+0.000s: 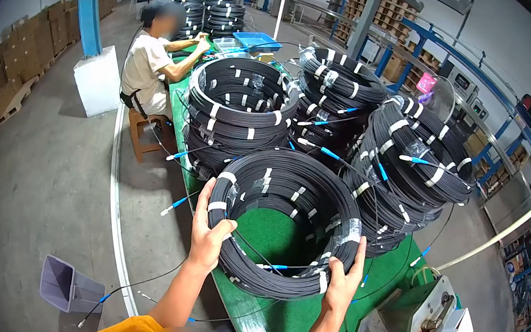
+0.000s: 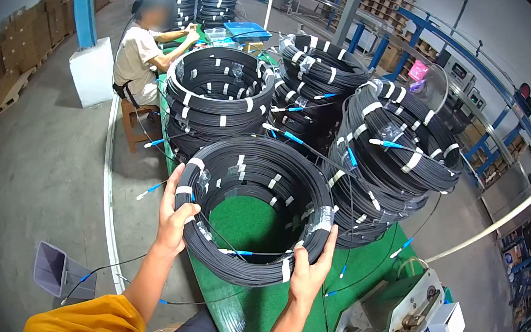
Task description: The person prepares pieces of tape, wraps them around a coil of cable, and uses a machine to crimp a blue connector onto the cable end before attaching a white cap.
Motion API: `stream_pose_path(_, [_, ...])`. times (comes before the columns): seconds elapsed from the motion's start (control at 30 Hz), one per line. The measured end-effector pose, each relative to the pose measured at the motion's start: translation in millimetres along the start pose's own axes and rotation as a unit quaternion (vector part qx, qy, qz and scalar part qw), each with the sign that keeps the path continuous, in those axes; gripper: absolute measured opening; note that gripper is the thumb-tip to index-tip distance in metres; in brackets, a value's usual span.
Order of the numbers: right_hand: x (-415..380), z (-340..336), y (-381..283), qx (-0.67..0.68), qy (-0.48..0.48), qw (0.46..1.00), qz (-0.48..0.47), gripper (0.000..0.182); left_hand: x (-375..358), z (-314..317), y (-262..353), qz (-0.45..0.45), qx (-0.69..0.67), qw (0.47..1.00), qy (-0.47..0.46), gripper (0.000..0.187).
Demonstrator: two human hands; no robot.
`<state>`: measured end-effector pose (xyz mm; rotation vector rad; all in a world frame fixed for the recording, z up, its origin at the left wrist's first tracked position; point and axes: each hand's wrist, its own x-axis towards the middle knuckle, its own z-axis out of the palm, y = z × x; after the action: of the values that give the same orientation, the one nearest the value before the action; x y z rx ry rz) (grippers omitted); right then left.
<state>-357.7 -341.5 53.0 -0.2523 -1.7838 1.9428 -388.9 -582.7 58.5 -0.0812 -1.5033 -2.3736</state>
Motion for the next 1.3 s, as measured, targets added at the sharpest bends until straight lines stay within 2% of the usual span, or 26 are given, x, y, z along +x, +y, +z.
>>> stream_pose_path(0.07, [0.6, 0.0, 3.2, 0.014, -0.001, 1.0, -0.01, 0.081, -1.5, 0.9, 2.4, -0.012, -0.005, 1.0, 0.003, 0.082])
stream_pose_path(0.1, [1.1, 0.0, 4.0, 0.016, 0.0, 1.0, -0.023, 0.08, 0.3, 1.5, -1.0, 0.012, -0.011, 1.0, 0.008, 0.081])
stream_pose_path(0.13, [-0.3, 0.6, -2.4, 0.028, -0.003, 1.0, 0.011, 0.082, 0.1, -0.9, 0.3, -0.003, -0.016, 1.0, 0.003, 0.084])
stream_pose_path(0.2, [5.6, 1.4, 7.6, -0.043, 0.035, 0.993, -0.103, 0.083, -3.9, -0.2, 5.6, 0.0, -0.023, 1.0, -0.008, 0.084])
stream_pose_path(0.23, [-1.7, 1.0, -3.2, 0.018, 0.014, 0.999, -0.038, 0.083, -6.0, 0.3, 7.0, 0.006, -0.033, 0.999, -0.008, 0.083])
stream_pose_path(0.27, [-5.0, 1.9, -4.9, 0.037, 0.016, 0.999, -0.033, 0.083, -10.7, 1.9, 11.1, 0.002, -0.035, 0.999, -0.001, 0.083])
stream_pose_path(0.33, [-11.2, -1.1, -0.1, 0.06, 0.016, 0.996, -0.067, 0.083, -21.5, 0.6, 16.4, -0.005, -0.058, 0.998, -0.003, 0.083])
stream_pose_path(0.47, [-41.5, -20.7, -3.5, 0.022, 0.02, 0.996, -0.082, 0.08, -52.5, -4.4, 24.4, 0.007, -0.051, 0.999, -0.012, 0.083])
stream_pose_path(0.5, [-53.9, -22.8, -14.9, 0.043, 0.022, 0.997, -0.061, 0.079, -61.2, -2.9, 28.9, 0.021, -0.05, 0.998, -0.021, 0.084])
stream_pose_path(0.6, [-83.0, -44.1, -10.4, 0.015, 0.056, 0.993, -0.104, 0.08, -85.7, -11.3, 24.1, 0.064, -0.044, 0.996, -0.045, 0.083])
stream_pose_path(0.77, [-132.2, -81.9, -22.8, 0.066, 0.088, 0.986, -0.127, 0.085, -129.8, -10.0, 31.4, 0.096, -0.012, 0.992, -0.084, 0.078])
stream_pose_path(0.9, [-163.2, -89.5, -33.9, 0.042, 0.077, 0.988, -0.131, 0.085, -166.8, -13.3, 52.0, 0.088, -0.057, 0.994, -0.038, 0.074])
stream_pose_path(1.03, [-178.0, -84.5, -33.2, 0.055, 0.063, 0.988, -0.13, 0.083, -180.5, -31.9, 57.8, 0.107, -0.036, 0.993, -0.04, 0.07])
stream_pose_path(1.2, [-166.6, -74.2, -46.1, 0.056, 0.04, 0.984, -0.167, 0.079, -175.9, -27.7, 71.2, 0.12, -0.071, 0.99, -0.013, 0.067])
stream_pose_path(1.3, [-150.8, -65.7, -59.3, 0.066, 0.039, 0.977, -0.201, 0.08, -166.2, -21.2, 79.6, 0.162, -0.089, 0.983, -0.019, 0.066])
